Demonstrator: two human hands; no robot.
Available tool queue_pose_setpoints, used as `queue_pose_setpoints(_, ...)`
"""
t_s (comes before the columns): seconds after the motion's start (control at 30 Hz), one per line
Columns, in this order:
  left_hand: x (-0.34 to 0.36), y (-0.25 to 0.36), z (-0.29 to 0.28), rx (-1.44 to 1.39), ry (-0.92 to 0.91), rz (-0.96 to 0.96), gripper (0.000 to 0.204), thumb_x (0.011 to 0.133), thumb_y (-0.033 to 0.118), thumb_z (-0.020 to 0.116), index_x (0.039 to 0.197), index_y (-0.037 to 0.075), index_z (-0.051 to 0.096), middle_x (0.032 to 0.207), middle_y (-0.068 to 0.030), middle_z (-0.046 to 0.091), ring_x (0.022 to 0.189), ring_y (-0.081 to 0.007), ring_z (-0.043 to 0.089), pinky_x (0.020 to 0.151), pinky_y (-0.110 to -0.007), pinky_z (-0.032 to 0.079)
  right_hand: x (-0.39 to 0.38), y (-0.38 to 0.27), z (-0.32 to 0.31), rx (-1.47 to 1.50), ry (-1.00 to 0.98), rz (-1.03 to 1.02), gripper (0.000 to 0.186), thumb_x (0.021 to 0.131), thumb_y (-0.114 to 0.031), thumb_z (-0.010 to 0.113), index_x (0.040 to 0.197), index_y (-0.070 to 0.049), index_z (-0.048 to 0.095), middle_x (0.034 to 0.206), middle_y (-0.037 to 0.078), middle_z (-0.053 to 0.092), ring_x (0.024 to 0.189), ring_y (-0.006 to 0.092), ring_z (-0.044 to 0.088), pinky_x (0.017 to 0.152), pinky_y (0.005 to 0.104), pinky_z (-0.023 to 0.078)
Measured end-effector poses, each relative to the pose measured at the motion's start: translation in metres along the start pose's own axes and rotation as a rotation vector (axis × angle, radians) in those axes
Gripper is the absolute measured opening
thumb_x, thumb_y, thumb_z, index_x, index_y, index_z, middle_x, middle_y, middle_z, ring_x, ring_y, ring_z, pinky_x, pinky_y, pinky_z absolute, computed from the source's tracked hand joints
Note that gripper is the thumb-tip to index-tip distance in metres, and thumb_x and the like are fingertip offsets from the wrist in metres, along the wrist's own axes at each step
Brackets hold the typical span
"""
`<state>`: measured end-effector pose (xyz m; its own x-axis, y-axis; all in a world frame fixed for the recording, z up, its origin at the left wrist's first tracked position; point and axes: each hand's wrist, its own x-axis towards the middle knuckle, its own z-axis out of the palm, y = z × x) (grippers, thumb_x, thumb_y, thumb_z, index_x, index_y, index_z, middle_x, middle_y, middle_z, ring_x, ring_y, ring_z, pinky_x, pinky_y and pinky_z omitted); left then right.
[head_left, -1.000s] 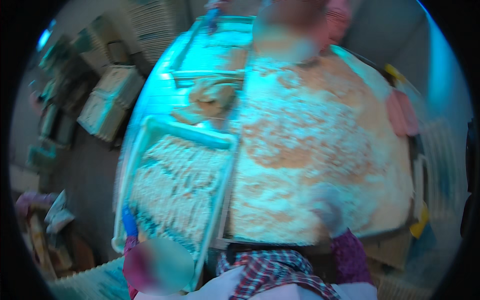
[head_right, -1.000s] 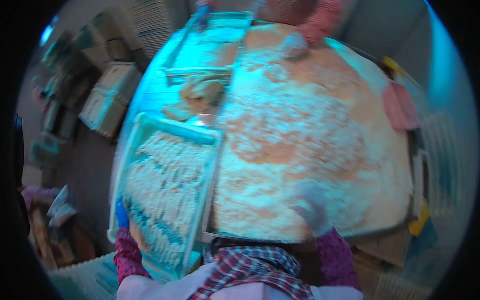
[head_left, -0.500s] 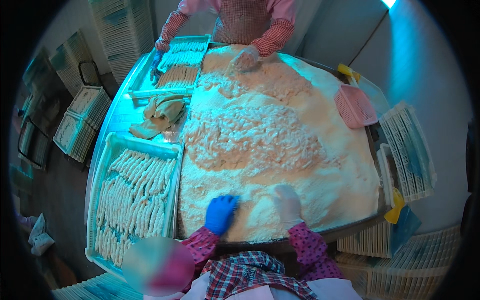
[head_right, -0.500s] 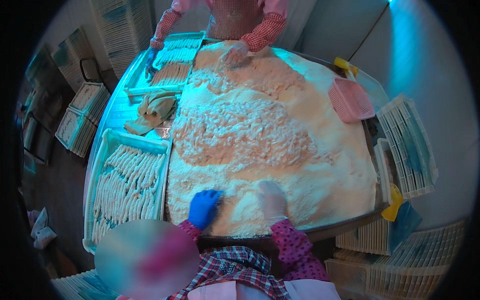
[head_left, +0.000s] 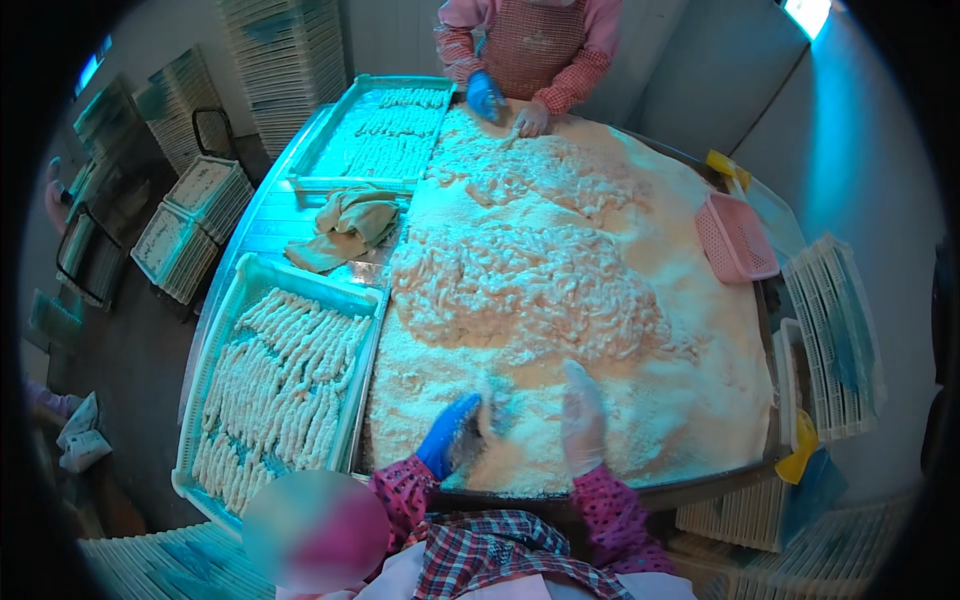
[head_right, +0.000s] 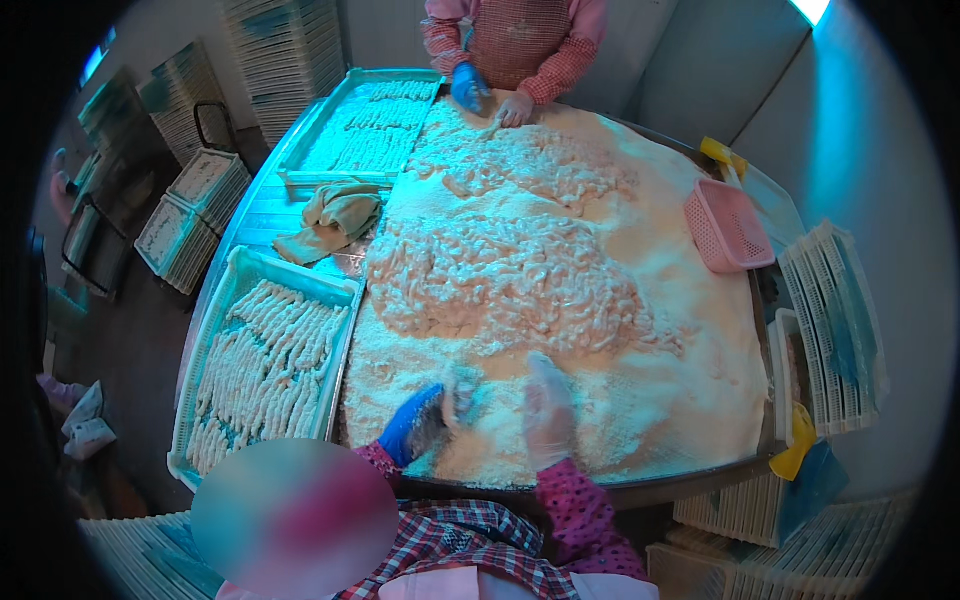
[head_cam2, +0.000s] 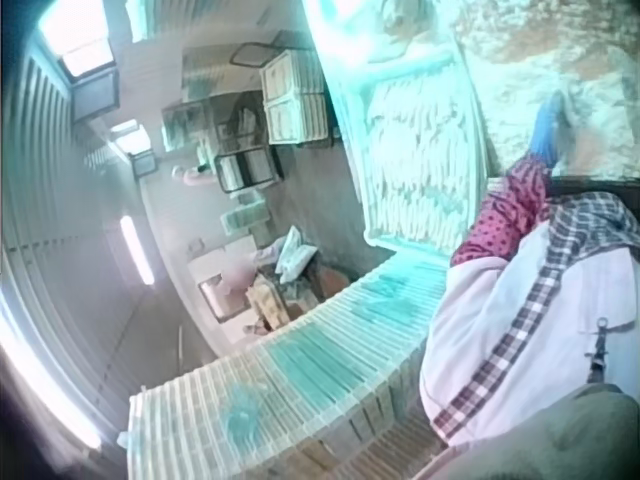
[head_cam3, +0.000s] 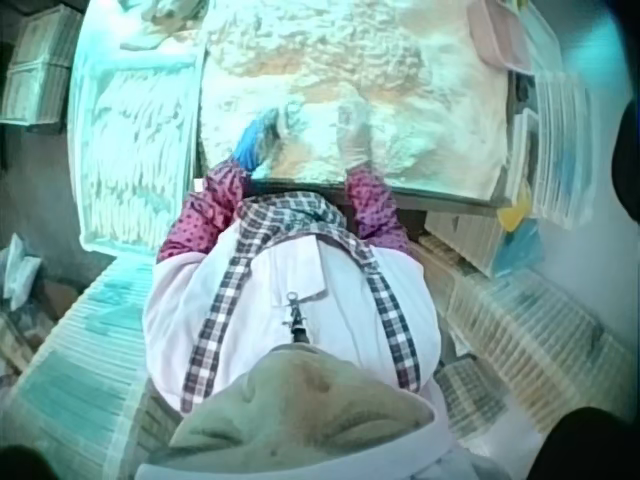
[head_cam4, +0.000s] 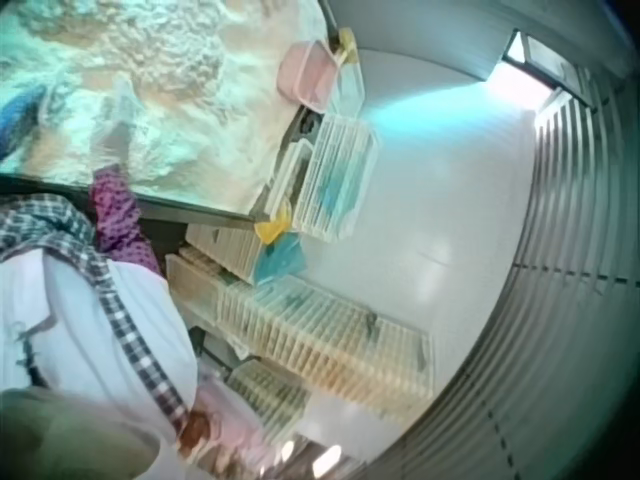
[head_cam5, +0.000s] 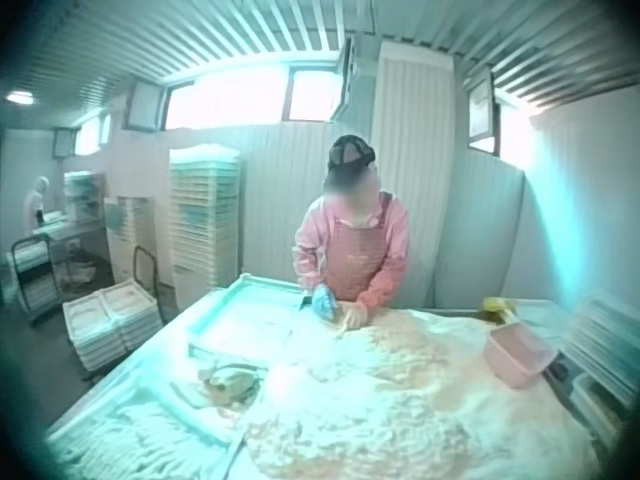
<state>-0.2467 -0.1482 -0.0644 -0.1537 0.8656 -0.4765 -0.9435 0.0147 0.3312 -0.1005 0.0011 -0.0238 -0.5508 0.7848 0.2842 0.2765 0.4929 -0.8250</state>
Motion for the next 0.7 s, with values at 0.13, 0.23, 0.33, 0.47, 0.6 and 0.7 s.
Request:
queue_pose_setpoints(0.13,-0.021,-0.031,0.017,0.729,-0.103,0.41,0.056,0.095,0.036,0.044,0.141,0.007,0.03,0.142,-0.0101,0.035,0.126,-0.0236,0.039,0.102,-0.04,0.035,-0.019,-0.042,0.049,-0.406,-0.381,-0.528,0.054,0.092,-0.04,0.038,0.137,-0.01,0.041,0.142,0.019,0.035,0.136,0.0361,0.022,0.11,0.0532,0.009)
queue_pose_setpoints(0.23,-0.021,-0.023,0.07,-0.124,0.112,0.47,0.054,0.096,0.035,0.041,0.142,0.009,0.029,0.146,-0.0103,0.028,0.131,-0.0229,0.032,0.107,-0.038,0.028,-0.011,-0.051,0.06,-0.148,-0.239,-0.321,0.057,0.092,-0.041,0.038,0.139,-0.008,0.039,0.143,0.019,0.034,0.137,0.0354,0.023,0.11,0.0515,0.01)
queue_pose_setpoints(0.33,0.012,-0.035,0.089,-0.275,0.1,1.222,0.051,0.094,0.038,0.046,0.133,0.006,0.04,0.128,-0.0097,0.046,0.115,-0.0235,0.046,0.097,-0.037,0.038,-0.013,-0.091,0.077,0.34,-0.457,-0.335,0.06,0.093,-0.043,0.038,0.139,-0.005,0.036,0.143,0.021,0.032,0.134,0.0373,0.027,0.11,0.0453,0.017)
queue_pose_setpoints(0.47,-0.032,0.022,-0.039,-0.225,0.174,0.347,0.037,0.097,0.03,0.043,0.124,0.006,0.049,0.097,-0.0038,0.059,0.079,-0.0145,0.055,0.073,-0.027,0.047,0.011,-0.073,0.113,0.228,-0.522,-0.191,0.052,0.09,-0.03,0.053,0.134,-0.005,0.042,0.136,0.017,0.041,0.124,0.0391,0.039,0.104,0.0425,0.03)
queue_pose_setpoints(0.6,-0.074,0.111,-0.084,-0.104,0.094,0.699,0.032,0.097,0.033,0.044,0.115,0.009,0.052,0.091,-0.0014,0.058,0.071,-0.0129,0.052,0.066,-0.026,0.045,0.017,-0.075,0.153,-0.17,-0.607,-0.539,0.042,0.082,-0.011,0.059,0.123,-0.008,0.051,0.119,0.013,0.054,0.111,0.0321,0.05,0.092,0.0402,0.042)
queue_pose_setpoints(0.7,-0.092,0.202,-0.129,-0.176,0.314,0.93,0.031,0.098,0.036,0.041,0.111,0.01,0.054,0.095,-0.0033,0.059,0.079,-0.0149,0.054,0.073,-0.029,0.046,0.012,-0.061,0.172,-0.302,-0.652,-0.666,0.038,0.077,-0.006,0.059,0.115,-0.009,0.054,0.114,0.01,0.055,0.107,0.0278,0.052,0.089,0.0377,0.044)
